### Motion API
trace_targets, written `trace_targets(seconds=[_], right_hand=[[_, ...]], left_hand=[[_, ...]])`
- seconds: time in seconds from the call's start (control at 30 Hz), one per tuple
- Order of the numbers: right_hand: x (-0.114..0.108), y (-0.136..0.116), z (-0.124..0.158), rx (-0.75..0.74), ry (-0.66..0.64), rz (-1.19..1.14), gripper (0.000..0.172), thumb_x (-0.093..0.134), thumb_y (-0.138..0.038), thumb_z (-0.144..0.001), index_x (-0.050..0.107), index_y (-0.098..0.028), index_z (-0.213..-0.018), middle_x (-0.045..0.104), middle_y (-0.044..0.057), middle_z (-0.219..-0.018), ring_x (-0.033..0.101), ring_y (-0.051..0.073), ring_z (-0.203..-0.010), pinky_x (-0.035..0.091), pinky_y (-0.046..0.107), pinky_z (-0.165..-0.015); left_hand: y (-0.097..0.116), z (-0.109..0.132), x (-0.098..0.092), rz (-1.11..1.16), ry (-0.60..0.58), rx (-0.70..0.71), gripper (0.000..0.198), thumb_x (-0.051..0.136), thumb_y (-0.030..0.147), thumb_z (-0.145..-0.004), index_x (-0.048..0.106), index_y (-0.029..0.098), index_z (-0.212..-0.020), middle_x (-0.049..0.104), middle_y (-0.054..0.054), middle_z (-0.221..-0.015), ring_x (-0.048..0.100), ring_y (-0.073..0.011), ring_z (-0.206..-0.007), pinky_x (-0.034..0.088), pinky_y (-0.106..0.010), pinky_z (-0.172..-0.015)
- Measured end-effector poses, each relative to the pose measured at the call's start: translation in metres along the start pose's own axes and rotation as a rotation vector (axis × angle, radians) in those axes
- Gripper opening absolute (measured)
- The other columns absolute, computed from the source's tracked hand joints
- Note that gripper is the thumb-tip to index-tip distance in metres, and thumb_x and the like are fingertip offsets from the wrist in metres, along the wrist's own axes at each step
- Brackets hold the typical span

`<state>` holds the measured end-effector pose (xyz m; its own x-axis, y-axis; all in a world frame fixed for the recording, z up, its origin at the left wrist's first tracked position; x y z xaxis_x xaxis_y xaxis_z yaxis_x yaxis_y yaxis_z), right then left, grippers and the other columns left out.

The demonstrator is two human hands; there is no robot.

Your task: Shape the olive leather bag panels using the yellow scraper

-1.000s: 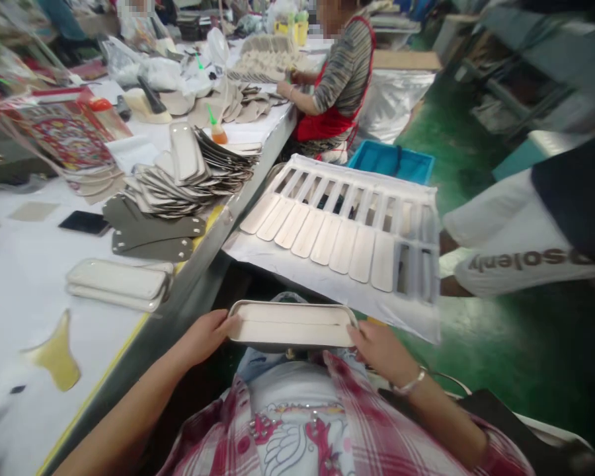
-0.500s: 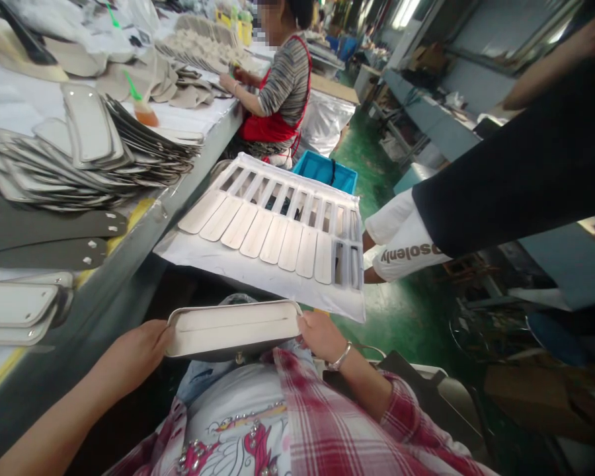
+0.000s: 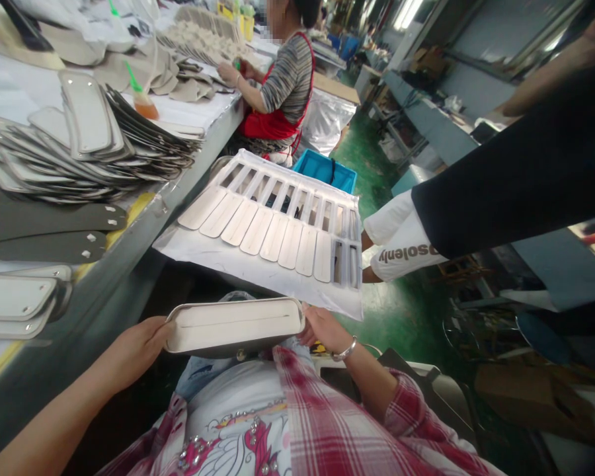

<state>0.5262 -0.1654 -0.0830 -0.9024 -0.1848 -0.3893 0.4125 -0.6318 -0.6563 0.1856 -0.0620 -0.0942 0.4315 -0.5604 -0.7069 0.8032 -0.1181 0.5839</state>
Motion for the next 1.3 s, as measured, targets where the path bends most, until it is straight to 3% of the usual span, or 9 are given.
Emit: trace_targets(seconds=[0.17,0.27,0.4,0.57,0.77,0.87,1.07,1.17,1.3], right_hand=[[-0.001,-0.001,-0.001,0.035,-0.037,0.0,0.047,0.021,-0.05,-0.09,0.049,-0.014,-0.075,0.066,0.011,-0.072,0.064,0.016,-0.057,0.051,0.024,-0.049],[-0.001,-0.003,-0.004,0.008,-0.037,0.114,0.037,0.031,-0.044,-0.088,0.047,-0.014,-0.073,0.066,0.011,-0.07,0.063,0.016,-0.054,0.047,0.022,-0.045],[0.0,-0.009,-0.003,-0.061,0.014,0.339,0.036,0.026,-0.034,-0.091,0.047,-0.014,-0.07,0.064,0.008,-0.064,0.06,0.011,-0.048,0.041,0.019,-0.044],[0.001,-0.018,0.004,-0.225,0.131,0.635,0.042,0.02,-0.03,-0.094,0.051,-0.014,-0.069,0.061,0.005,-0.057,0.059,0.01,-0.053,0.04,0.02,-0.057],[0.003,-0.013,0.004,-0.311,0.245,0.76,0.039,0.022,-0.028,-0.093,0.051,-0.015,-0.071,0.063,0.009,-0.069,0.061,0.016,-0.069,0.04,0.025,-0.065],[0.003,-0.005,0.002,-0.302,0.235,0.579,0.038,0.024,-0.033,-0.093,0.049,-0.015,-0.072,0.063,0.009,-0.069,0.061,0.018,-0.07,0.043,0.028,-0.066],[-0.003,0.021,-0.008,-0.043,-0.104,-0.278,0.038,0.027,-0.045,-0.09,0.048,-0.017,-0.076,0.061,0.005,-0.06,0.064,0.018,-0.058,0.05,0.03,-0.055],[-0.007,0.028,-0.013,-0.015,-0.187,-0.431,0.025,0.041,-0.042,-0.086,0.049,-0.019,-0.079,0.062,0.002,-0.061,0.064,0.017,-0.06,0.051,0.028,-0.056],[-0.007,0.032,-0.021,-0.025,-0.248,-0.531,0.027,0.054,-0.044,-0.079,0.049,-0.018,-0.076,0.061,0.0,-0.06,0.061,0.012,-0.053,0.047,0.021,-0.051]], left_hand=[[-0.011,0.0,0.004,0.304,-0.099,-0.032,0.05,0.03,0.058,-0.083,0.056,0.017,-0.092,0.064,-0.004,-0.084,0.057,-0.0207,-0.078,0.045,-0.027,-0.072],[-0.009,-0.001,0.003,0.21,-0.115,-0.025,0.047,0.034,0.059,-0.081,0.056,0.017,-0.082,0.062,-0.004,-0.077,0.057,-0.0206,-0.075,0.044,-0.027,-0.068],[-0.001,-0.003,0.001,0.023,-0.096,-0.041,0.044,0.031,0.054,-0.081,0.054,0.018,-0.07,0.059,-0.003,-0.067,0.055,-0.0205,-0.067,0.04,-0.028,-0.061],[0.008,-0.004,-0.003,-0.064,-0.087,-0.024,0.042,0.028,0.049,-0.082,0.056,0.018,-0.074,0.061,-0.005,-0.073,0.056,-0.0214,-0.069,0.039,-0.03,-0.063],[0.008,-0.003,-0.005,-0.064,-0.071,0.009,0.042,0.031,0.051,-0.08,0.055,0.018,-0.069,0.061,-0.005,-0.071,0.055,-0.021,-0.066,0.039,-0.029,-0.06],[0.006,-0.003,-0.004,-0.053,-0.072,0.005,0.042,0.032,0.051,-0.08,0.057,0.018,-0.072,0.061,-0.005,-0.071,0.055,-0.0208,-0.066,0.039,-0.028,-0.059],[0.006,-0.004,-0.004,-0.016,-0.106,0.0,0.044,0.032,0.052,-0.08,0.057,0.017,-0.074,0.061,-0.005,-0.072,0.055,-0.0213,-0.068,0.04,-0.028,-0.06],[0.007,-0.005,-0.005,0.01,-0.134,-0.008,0.043,0.032,0.052,-0.081,0.057,0.017,-0.072,0.061,-0.005,-0.07,0.055,-0.0213,-0.068,0.041,-0.029,-0.061],[0.004,-0.007,-0.005,0.051,-0.149,-0.018,0.042,0.035,0.053,-0.079,0.056,0.018,-0.07,0.06,-0.004,-0.068,0.055,-0.0215,-0.067,0.041,-0.029,-0.062]])
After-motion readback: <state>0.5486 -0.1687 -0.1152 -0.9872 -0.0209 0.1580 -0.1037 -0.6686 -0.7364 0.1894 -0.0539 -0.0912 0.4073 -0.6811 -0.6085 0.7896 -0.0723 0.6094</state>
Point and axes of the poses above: each hand's wrist, its own z-axis away from the middle knuckle, its own x-axis out of the palm, y = z × x, the point moved 3 cm from there along -z, towards the middle knuckle
